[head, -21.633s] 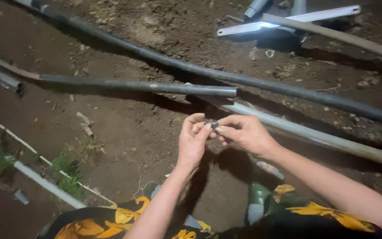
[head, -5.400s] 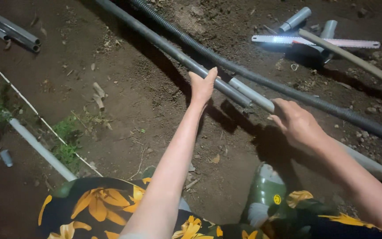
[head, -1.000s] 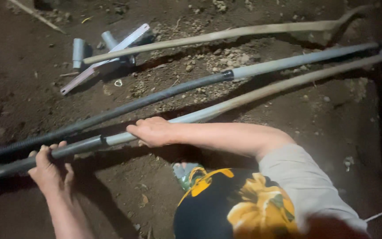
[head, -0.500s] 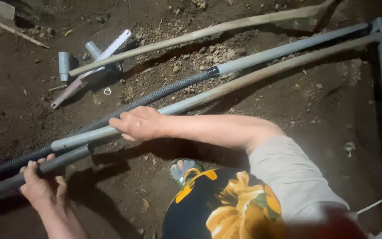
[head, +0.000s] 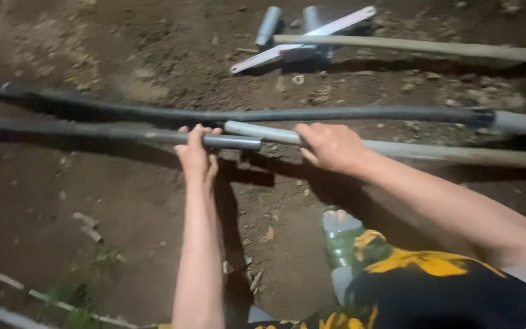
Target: The person assembles a pipe system by hand, connecting various sections of black corrugated tubing and grey PVC pipes using fittings. They insert connectors into the pipe ends and align the sections to form a continuous line on the ground.
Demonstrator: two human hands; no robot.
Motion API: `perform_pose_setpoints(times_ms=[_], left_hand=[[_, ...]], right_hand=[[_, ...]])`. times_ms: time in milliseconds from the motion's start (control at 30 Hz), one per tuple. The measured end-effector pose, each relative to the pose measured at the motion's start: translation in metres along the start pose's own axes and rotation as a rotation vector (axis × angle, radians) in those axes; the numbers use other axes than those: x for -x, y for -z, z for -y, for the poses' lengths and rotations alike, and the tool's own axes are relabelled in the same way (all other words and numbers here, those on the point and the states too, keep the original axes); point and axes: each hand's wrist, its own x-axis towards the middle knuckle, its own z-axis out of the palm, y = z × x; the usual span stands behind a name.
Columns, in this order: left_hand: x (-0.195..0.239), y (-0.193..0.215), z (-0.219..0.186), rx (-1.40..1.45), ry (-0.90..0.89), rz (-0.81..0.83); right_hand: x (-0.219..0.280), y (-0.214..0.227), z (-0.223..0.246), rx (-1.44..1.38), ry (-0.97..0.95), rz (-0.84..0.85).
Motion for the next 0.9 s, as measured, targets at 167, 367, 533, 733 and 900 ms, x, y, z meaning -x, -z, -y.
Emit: perform_pose_setpoints(times_ms=[167, 367, 533, 733, 900], left_hand=[[-0.006, 0.003, 0.003, 0.026, 0.027, 0.018], [0.002, -0.007, -0.009, 0.066, 0.062, 0.052], [0.007, -0.009, -0.010, 0.075, 0.067, 0.052], [0.009, -0.008, -0.007, 0.109, 0.089, 0.062], [0.015, -0.013, -0.014, 0.094, 0.115, 0.061]], right_hand=[[0.001, 0.001, 0.006, 0.056, -0.049, 0.057], [0.004, -0.005, 0.010, 0.011, -0.074, 0.126], [0.004, -0.006, 0.011, -0.013, -0.097, 0.148], [0.006, -0.006, 0.009, 0.020, -0.119, 0.180], [0.008, 0.001, 0.012, -0.038, -0.134, 0.153]])
